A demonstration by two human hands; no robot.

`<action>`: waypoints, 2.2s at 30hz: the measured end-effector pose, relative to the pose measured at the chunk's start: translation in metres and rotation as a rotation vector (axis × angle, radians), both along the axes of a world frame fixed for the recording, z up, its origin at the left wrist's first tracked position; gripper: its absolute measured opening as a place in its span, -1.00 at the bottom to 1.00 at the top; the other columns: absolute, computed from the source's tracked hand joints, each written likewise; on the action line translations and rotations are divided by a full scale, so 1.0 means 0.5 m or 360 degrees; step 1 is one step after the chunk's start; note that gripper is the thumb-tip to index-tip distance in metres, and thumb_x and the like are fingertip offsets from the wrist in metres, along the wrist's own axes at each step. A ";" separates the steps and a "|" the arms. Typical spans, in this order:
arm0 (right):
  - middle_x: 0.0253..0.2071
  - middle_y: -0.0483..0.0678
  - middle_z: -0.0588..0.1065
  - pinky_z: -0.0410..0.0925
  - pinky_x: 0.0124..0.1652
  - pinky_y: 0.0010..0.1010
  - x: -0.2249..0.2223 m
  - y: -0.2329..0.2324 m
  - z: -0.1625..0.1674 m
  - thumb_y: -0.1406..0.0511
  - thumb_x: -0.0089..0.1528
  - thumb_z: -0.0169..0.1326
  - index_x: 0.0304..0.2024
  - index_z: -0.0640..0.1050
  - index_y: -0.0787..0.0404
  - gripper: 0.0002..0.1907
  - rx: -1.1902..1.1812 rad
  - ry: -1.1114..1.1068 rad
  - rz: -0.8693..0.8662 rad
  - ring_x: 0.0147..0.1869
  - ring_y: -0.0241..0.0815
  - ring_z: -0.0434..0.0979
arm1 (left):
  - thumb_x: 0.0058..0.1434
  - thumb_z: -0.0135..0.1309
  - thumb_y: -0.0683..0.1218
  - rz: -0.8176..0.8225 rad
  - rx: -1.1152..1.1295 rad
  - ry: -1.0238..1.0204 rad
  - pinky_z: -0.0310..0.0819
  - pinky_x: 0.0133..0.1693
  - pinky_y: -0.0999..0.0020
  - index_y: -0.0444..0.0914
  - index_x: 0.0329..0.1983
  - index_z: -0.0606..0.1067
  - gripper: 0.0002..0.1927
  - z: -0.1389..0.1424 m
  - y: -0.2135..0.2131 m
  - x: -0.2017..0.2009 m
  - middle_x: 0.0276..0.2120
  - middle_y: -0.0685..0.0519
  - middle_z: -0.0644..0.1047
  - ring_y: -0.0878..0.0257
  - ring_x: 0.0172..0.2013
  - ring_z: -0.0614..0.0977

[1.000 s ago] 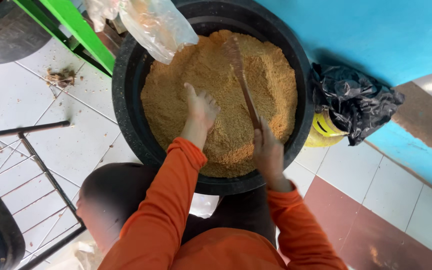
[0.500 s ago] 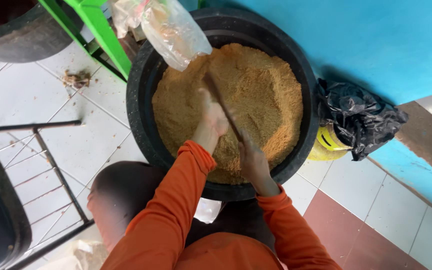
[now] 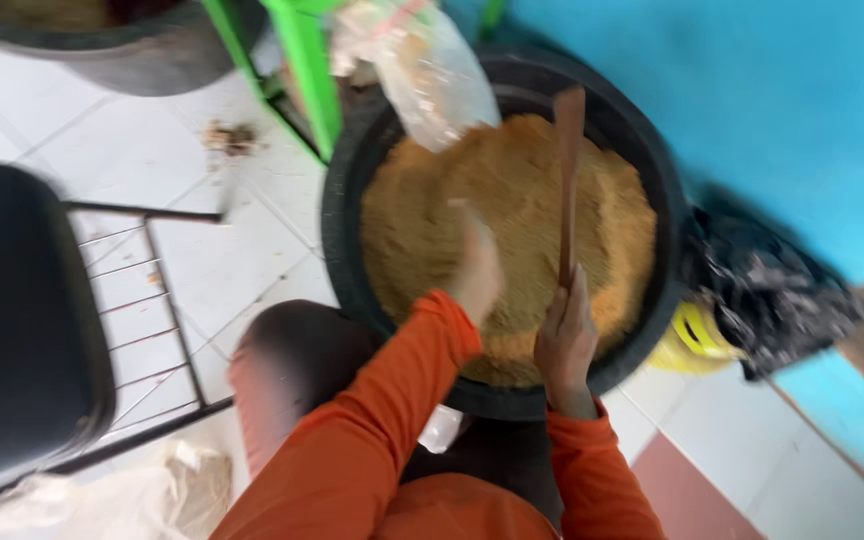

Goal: The person sits at a green grinding machine and uses a metal scoop to move freshly ground material from the machine's discharge tray into large black basins. They occasionally reach into the tray and hopper to clear material and stir the ground powder in a basin.

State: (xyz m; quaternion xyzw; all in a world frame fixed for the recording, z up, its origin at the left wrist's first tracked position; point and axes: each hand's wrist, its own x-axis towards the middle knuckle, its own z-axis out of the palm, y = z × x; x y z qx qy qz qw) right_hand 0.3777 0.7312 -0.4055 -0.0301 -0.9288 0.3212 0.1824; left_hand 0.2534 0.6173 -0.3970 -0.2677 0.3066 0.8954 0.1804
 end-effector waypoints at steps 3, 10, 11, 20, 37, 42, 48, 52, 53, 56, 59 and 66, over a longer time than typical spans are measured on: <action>0.09 0.34 0.53 0.44 -0.23 -0.07 0.007 -0.013 -0.008 0.36 0.45 -0.08 0.42 0.31 0.19 -0.53 0.0052 -0.0118 0.0158 -0.06 0.26 0.60 | 0.28 -0.43 0.66 -0.0245 0.0050 0.0058 -0.04 0.38 -0.24 -0.39 0.53 -0.09 0.18 0.023 0.006 0.029 0.48 -0.45 -0.21 -0.37 0.44 -0.10; 0.13 0.33 0.52 0.46 -0.23 -0.04 0.053 -0.029 0.030 0.30 0.44 -0.08 0.47 0.27 0.20 -0.47 0.0327 0.0067 0.0279 -0.05 0.30 0.59 | 0.07 -0.39 0.63 -0.0525 -0.0095 0.0019 0.00 0.38 -0.29 -0.01 0.61 -0.30 0.16 0.139 -0.106 0.050 0.54 -0.18 -0.16 -0.18 0.48 0.01; 0.04 0.27 0.56 0.44 -0.27 -0.05 0.069 -0.025 0.040 0.30 0.44 -0.07 0.48 0.28 0.12 -0.46 0.0434 -0.0126 0.0131 -0.16 0.24 0.60 | 0.06 -0.38 0.61 -0.0605 -0.0065 0.0064 0.09 0.35 -0.32 0.06 0.61 -0.29 0.14 0.151 -0.141 0.051 0.53 -0.22 -0.09 -0.24 0.45 0.08; -0.32 0.03 0.51 0.27 -0.45 -0.42 0.002 0.006 0.208 0.27 0.52 -0.09 0.30 0.34 0.39 -0.62 -0.0568 -0.0318 -0.0075 -0.42 -0.31 0.39 | 0.16 -0.05 0.54 -0.1538 -0.2949 0.1618 0.24 0.26 -0.05 0.03 0.57 -0.07 0.04 0.144 -0.769 0.063 0.51 -0.26 -0.02 -0.23 0.31 0.35; -0.34 -0.06 0.44 0.18 -0.51 -0.52 -0.302 0.096 0.400 0.19 0.49 -0.06 0.32 0.32 0.30 -0.56 -0.1024 -0.0552 -0.0066 -0.45 -0.36 0.27 | 0.18 0.31 0.09 0.0009 -0.2923 0.1592 0.66 -0.31 0.37 -0.20 -0.01 0.42 -0.54 0.087 -0.966 0.163 0.09 -0.12 0.61 0.21 -0.38 0.71; -0.42 -0.04 0.43 0.07 -0.59 -0.45 -0.347 0.138 0.427 0.13 0.44 -0.08 0.21 0.39 0.24 -0.59 -0.0987 -0.0796 -0.0231 -0.54 -0.29 0.20 | 0.08 0.28 0.17 0.0232 -0.3109 0.1112 0.65 -0.36 0.33 -0.27 0.34 0.36 -0.19 0.133 -0.968 0.157 0.15 -0.14 0.53 0.21 -0.34 0.69; -0.58 -0.14 0.27 0.09 -0.67 -0.53 -0.249 0.094 0.404 -0.01 0.45 -0.08 -0.25 0.36 0.18 -0.59 -0.1649 -0.0834 -0.0128 -0.64 -0.36 0.19 | 0.10 -0.04 0.53 -0.1196 -0.3462 0.0217 0.69 -0.22 0.19 -0.13 0.54 -0.02 0.10 0.281 -0.948 0.139 0.36 -0.16 0.17 -0.02 0.02 0.64; -0.59 -0.17 0.38 0.08 -0.71 -0.52 -0.104 0.030 0.447 0.02 0.30 -0.07 -0.26 0.39 0.00 -0.75 -0.1817 -0.0824 -0.0522 -0.69 -0.38 0.19 | 0.24 -0.23 0.50 -0.1698 -0.3030 0.0018 0.64 0.02 0.18 -0.10 0.59 -0.12 0.00 0.357 -0.895 0.218 0.51 -0.03 0.07 -0.01 0.09 0.63; -0.59 -0.15 0.39 0.09 -0.70 -0.51 -0.071 0.019 0.468 0.03 0.29 -0.04 -0.24 0.40 0.02 -0.75 -0.1766 -0.0872 -0.0565 -0.69 -0.37 0.21 | 0.28 -0.26 0.47 -0.1752 -0.2923 0.0023 0.62 0.10 0.17 -0.09 0.61 -0.12 -0.03 0.373 -0.885 0.257 0.53 0.04 0.10 0.01 0.10 0.63; -0.60 -0.10 0.41 0.15 -0.68 -0.49 0.009 -0.001 0.528 0.07 0.26 0.03 -0.21 0.44 0.08 -0.74 -0.1525 -0.1061 -0.0634 -0.68 -0.34 0.26 | 0.30 -0.11 0.41 -0.1685 -0.2657 0.0305 0.28 0.27 0.00 0.01 0.53 -0.08 -0.14 0.419 -0.878 0.380 0.48 0.02 0.04 -0.03 0.28 0.39; -0.61 -0.05 0.43 0.20 -0.65 -0.47 0.100 0.015 0.576 0.11 0.23 0.10 -0.17 0.48 0.14 -0.73 -0.1219 -0.1238 -0.0576 -0.68 -0.31 0.31 | 0.29 -0.05 0.28 -0.1702 -0.2773 0.0627 0.26 0.22 -0.01 0.03 0.48 0.08 -0.25 0.480 -0.918 0.479 0.43 -0.01 0.15 -0.02 0.26 0.40; -0.65 0.06 0.45 0.28 -0.61 -0.42 0.183 0.034 0.700 0.17 0.20 0.26 -0.15 0.58 0.32 -0.65 -0.1170 -0.1266 -0.0323 -0.68 -0.24 0.40 | 0.28 0.04 0.05 -0.0408 -0.3434 0.0892 0.38 0.11 0.03 -0.27 0.32 0.37 -0.43 0.699 -1.022 0.303 0.26 -0.13 0.44 -0.04 0.11 0.51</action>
